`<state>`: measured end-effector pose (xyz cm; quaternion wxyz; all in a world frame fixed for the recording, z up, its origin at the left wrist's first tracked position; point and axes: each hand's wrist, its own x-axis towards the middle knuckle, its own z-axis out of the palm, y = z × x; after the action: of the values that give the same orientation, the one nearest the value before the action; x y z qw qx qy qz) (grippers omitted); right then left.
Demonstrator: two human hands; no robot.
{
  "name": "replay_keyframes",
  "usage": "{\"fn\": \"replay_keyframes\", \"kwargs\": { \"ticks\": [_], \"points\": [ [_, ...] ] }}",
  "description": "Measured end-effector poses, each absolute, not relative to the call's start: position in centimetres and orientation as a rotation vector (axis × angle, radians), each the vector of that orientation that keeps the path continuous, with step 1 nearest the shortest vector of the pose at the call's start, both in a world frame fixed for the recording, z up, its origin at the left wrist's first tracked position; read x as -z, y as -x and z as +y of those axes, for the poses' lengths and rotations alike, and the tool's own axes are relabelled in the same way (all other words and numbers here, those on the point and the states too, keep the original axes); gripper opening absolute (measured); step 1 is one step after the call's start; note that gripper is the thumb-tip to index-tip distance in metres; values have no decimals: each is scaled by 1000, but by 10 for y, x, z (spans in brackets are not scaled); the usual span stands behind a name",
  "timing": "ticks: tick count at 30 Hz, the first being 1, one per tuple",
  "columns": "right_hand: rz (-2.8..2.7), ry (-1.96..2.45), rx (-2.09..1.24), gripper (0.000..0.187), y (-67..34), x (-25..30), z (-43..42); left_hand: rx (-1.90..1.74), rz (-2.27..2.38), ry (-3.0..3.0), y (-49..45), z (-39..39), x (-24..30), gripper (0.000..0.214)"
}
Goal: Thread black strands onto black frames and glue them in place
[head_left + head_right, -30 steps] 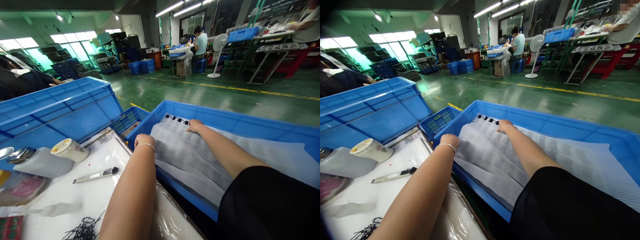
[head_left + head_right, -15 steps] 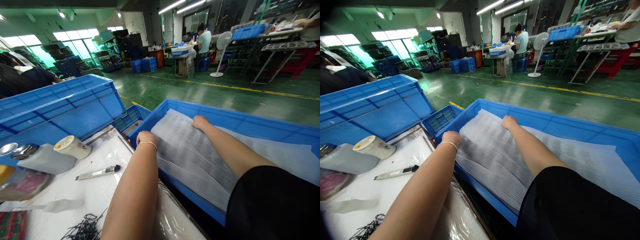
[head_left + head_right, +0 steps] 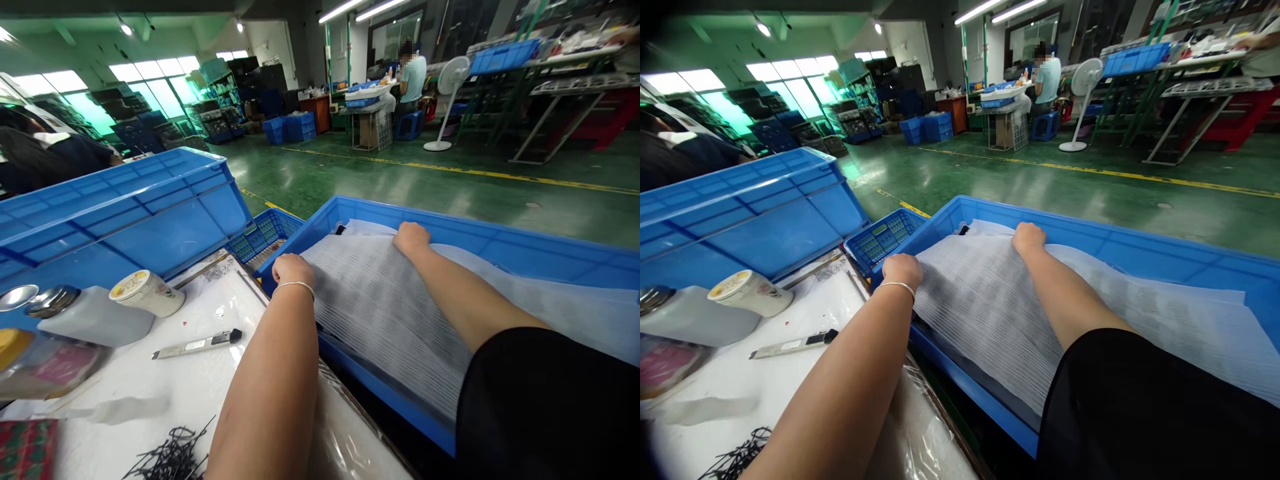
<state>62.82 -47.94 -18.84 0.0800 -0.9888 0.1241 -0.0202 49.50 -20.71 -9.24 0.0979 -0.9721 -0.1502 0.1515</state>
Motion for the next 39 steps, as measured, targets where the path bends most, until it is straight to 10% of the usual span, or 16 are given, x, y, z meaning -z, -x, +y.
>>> {"fn": "replay_keyframes", "kwargs": {
  "ticks": [25,39],
  "points": [
    [-691,2876,-152,66,-554,238,-369,-409,-304,2948,-492,-210,85,37],
    [-1106,2573,14,53,-491,220,-325,-415,-311,2992,-493,-207,86,35]
  ]
}}
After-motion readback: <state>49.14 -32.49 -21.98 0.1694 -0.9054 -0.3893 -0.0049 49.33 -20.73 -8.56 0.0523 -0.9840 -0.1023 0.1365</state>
